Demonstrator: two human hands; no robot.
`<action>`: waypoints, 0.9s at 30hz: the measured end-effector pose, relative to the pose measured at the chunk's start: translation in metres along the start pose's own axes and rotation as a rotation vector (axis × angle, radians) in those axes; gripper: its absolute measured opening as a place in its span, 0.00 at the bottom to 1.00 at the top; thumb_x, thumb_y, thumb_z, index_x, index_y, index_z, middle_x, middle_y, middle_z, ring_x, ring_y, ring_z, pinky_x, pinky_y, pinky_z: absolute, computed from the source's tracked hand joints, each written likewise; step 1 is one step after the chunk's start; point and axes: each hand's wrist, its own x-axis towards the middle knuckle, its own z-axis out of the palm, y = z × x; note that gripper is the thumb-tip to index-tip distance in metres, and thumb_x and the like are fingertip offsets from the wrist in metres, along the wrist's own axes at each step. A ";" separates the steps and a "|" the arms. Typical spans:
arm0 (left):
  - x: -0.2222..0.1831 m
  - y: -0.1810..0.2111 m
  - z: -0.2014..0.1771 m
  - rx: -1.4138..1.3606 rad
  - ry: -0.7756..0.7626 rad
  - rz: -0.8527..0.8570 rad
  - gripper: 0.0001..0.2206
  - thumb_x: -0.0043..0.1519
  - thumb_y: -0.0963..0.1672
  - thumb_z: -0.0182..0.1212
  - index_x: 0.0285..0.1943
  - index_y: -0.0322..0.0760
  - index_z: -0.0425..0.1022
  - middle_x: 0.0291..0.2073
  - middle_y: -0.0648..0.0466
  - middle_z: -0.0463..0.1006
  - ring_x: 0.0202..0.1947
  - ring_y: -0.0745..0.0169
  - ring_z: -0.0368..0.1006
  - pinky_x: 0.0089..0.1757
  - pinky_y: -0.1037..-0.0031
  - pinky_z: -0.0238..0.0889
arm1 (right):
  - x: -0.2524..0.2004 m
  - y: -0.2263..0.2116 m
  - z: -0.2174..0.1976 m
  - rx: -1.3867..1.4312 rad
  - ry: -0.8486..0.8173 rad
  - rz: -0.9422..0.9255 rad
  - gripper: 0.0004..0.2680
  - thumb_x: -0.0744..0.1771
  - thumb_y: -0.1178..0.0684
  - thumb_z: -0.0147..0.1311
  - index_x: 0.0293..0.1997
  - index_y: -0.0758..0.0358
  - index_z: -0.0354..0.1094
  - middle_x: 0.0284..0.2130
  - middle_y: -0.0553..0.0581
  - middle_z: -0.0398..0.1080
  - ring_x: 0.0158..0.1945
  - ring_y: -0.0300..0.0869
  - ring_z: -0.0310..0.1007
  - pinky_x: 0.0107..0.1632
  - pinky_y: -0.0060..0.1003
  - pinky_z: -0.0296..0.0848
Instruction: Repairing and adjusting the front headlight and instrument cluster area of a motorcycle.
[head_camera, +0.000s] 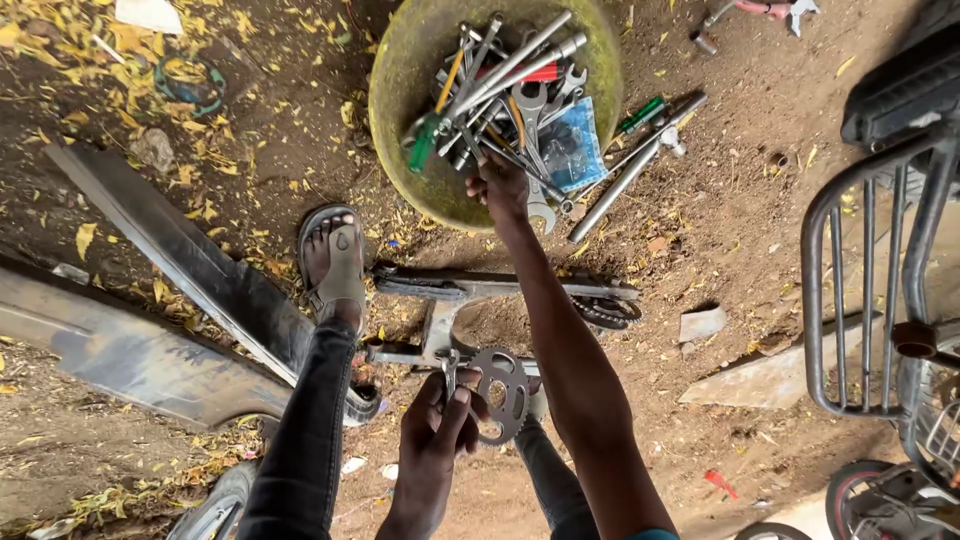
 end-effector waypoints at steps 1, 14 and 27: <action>-0.001 -0.001 0.002 0.002 0.000 -0.004 0.16 0.65 0.46 0.54 0.55 0.30 0.75 0.25 0.48 0.78 0.17 0.69 0.62 0.23 0.75 0.56 | 0.000 0.000 0.000 0.000 0.002 0.004 0.15 0.70 0.55 0.53 0.64 0.68 0.66 0.30 0.61 0.77 0.22 0.37 0.77 0.21 0.30 0.75; 0.000 -0.007 0.004 0.017 0.013 0.027 0.21 0.65 0.52 0.53 0.55 0.32 0.76 0.25 0.50 0.79 0.17 0.71 0.64 0.23 0.76 0.59 | 0.001 0.001 -0.006 -0.242 -0.084 -0.004 0.12 0.72 0.53 0.45 0.61 0.67 0.67 0.30 0.61 0.78 0.23 0.38 0.78 0.22 0.30 0.79; 0.041 -0.123 -0.053 -0.210 0.086 0.055 0.26 0.73 0.57 0.47 0.43 0.29 0.67 0.18 0.62 0.53 0.16 0.72 0.48 0.21 0.77 0.47 | 0.005 0.065 -0.056 -0.293 -0.206 0.030 0.16 0.73 0.51 0.41 0.70 0.66 0.57 0.38 0.64 0.79 0.35 0.46 0.83 0.34 0.34 0.85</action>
